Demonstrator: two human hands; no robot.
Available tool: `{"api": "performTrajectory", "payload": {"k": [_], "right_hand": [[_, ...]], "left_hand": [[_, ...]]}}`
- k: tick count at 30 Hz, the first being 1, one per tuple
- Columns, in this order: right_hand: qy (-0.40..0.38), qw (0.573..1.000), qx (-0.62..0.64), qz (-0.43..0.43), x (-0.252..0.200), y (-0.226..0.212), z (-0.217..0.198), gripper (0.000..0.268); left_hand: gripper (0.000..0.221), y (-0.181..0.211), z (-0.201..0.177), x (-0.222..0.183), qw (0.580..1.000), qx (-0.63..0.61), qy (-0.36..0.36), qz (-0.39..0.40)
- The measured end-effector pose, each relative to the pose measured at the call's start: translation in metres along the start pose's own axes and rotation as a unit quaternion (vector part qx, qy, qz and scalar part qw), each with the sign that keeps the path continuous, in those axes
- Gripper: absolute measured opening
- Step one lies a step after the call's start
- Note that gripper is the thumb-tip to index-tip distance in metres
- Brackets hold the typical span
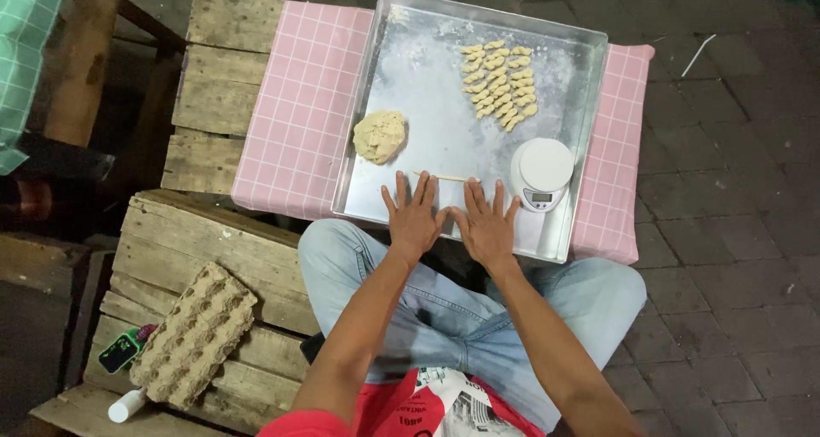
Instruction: Shaping small pieces of dough into twists and placing them on a metal tray
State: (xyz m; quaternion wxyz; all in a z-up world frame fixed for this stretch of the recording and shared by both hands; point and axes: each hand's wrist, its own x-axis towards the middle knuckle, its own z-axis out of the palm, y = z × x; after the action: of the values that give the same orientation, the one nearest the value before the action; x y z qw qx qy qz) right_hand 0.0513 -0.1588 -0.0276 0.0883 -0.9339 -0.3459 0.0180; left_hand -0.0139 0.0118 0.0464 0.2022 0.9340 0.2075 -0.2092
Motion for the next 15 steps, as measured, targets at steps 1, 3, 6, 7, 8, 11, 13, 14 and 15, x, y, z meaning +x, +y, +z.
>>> {"api": "performTrajectory", "payload": {"k": [1,3,6,7,8,11,13,14,15], "right_hand": [[0.002,1.0,-0.001,0.001,-0.001,-0.001,-0.001,0.065],[0.032,0.999,0.024,0.0,-0.001,-0.003,-0.002,0.059],[0.075,0.997,-0.001,0.003,0.013,-0.002,0.004,0.058],[0.072,0.997,-0.001,0.003,0.019,0.001,0.008,0.058],[0.087,0.996,-0.006,0.003,0.025,0.004,0.013,0.056],[0.124,0.992,-0.034,-0.003,0.04,0.015,0.02,0.041],[0.148,0.987,-0.055,-0.01,0.057,0.023,0.018,0.027],[0.149,0.987,-0.056,-0.024,0.067,0.027,0.016,0.021],[0.148,0.987,-0.056,-0.038,0.073,0.031,0.014,0.014]], "left_hand": [[0.071,-0.002,0.006,0.0,1.0,0.001,0.002,0.002],[0.068,-0.005,0.017,0.002,0.997,-0.012,0.069,0.017],[0.056,-0.016,0.037,0.022,0.959,0.017,0.272,0.08],[0.056,-0.019,0.038,0.029,0.96,0.017,0.27,0.079],[0.051,-0.022,0.039,0.036,0.958,0.031,0.272,0.087],[0.029,-0.03,0.036,0.054,0.945,0.047,0.304,0.111],[0.014,-0.035,0.03,0.069,0.932,0.052,0.336,0.126],[0.008,-0.036,0.03,0.077,0.937,0.048,0.321,0.127],[0.008,-0.039,0.031,0.083,0.944,0.043,0.303,0.126]]}}
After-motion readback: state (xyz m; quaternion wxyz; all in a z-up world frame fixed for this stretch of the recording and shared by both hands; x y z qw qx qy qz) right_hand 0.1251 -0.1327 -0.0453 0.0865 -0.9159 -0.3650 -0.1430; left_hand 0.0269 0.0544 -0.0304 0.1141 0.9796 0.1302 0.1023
